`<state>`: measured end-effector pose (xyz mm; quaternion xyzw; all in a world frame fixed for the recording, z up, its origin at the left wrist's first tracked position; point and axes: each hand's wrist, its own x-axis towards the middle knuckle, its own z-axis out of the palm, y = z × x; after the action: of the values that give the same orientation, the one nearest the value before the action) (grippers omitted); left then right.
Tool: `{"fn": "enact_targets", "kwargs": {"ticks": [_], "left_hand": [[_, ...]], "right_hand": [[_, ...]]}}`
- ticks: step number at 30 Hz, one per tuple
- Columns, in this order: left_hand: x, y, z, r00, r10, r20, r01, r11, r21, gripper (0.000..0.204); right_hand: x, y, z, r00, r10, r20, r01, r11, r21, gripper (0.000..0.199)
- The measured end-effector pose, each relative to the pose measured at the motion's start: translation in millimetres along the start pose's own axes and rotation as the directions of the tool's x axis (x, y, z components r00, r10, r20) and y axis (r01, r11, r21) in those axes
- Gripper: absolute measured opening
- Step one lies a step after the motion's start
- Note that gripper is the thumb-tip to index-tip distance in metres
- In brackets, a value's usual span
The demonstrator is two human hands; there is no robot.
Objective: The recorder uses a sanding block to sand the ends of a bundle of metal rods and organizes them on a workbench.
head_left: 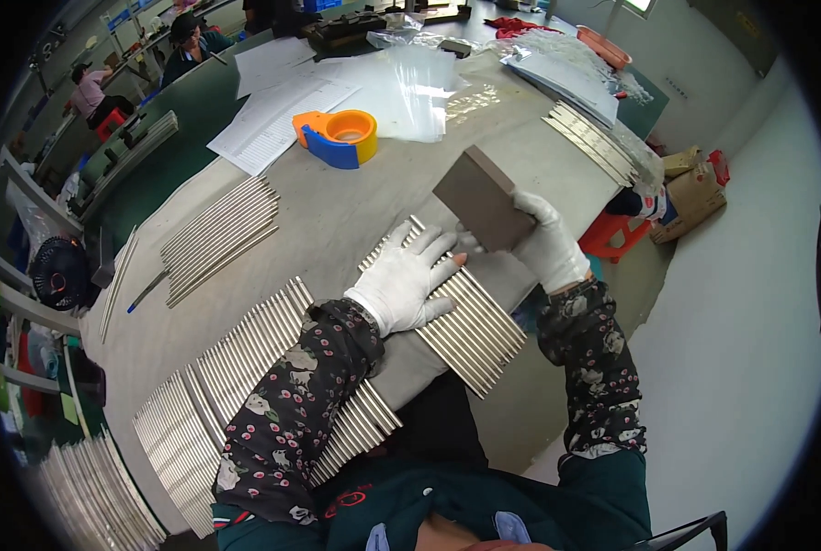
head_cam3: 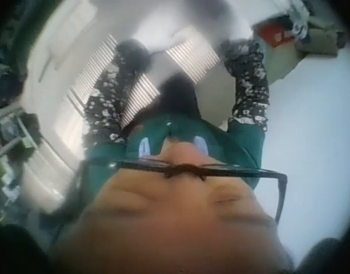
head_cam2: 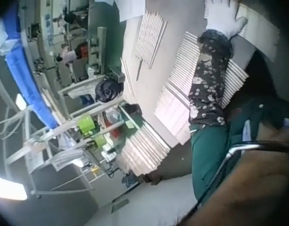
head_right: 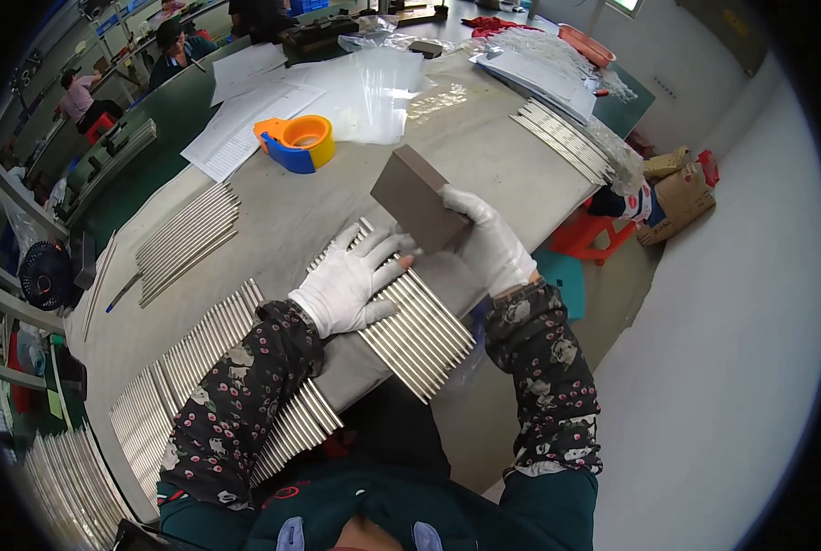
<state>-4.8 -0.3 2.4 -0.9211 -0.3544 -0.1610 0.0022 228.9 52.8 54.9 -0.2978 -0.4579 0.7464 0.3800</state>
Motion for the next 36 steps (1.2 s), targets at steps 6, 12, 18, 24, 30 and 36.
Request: {"fn": "enact_targets", "kwargs": {"ticks": [6,12,18,24,30,36], "left_hand": [[-3.0,-2.3,0.6,1.000,0.001,0.030,-0.003,0.997,0.072,0.064],[-3.2,-6.3,-2.1,0.998,-0.010,0.070,0.004,0.996,0.088,0.063],[-4.9,-8.3,2.5,0.995,-0.015,0.101,0.006,0.996,0.091,0.066],[-1.7,-7.4,-0.9,0.993,-0.015,0.113,0.003,0.995,0.105,0.065],[-0.1,-7.6,1.0,0.992,-0.012,0.127,-0.003,0.993,0.116,0.064],[-0.7,-7.4,-0.7,0.990,-0.004,0.143,-0.010,0.995,0.095,0.064]], "right_hand": [[-78.5,16.6,-25.5,0.997,-0.031,-0.066,0.056,0.910,0.411,0.075],[-99.1,18.8,-26.7,0.993,-0.111,-0.033,0.112,0.849,0.516,0.071],[-117.5,24.8,-21.2,0.842,-0.392,-0.370,-0.025,0.658,-0.753,0.053],[-149.3,52.5,-14.3,0.779,-0.624,-0.058,-0.048,0.032,-0.998,0.058],[-178.2,60.1,0.5,0.825,-0.565,0.012,-0.045,-0.086,-0.995,0.057],[-140.2,50.8,21.9,0.828,-0.556,0.076,-0.040,-0.195,-0.980,0.055]]}}
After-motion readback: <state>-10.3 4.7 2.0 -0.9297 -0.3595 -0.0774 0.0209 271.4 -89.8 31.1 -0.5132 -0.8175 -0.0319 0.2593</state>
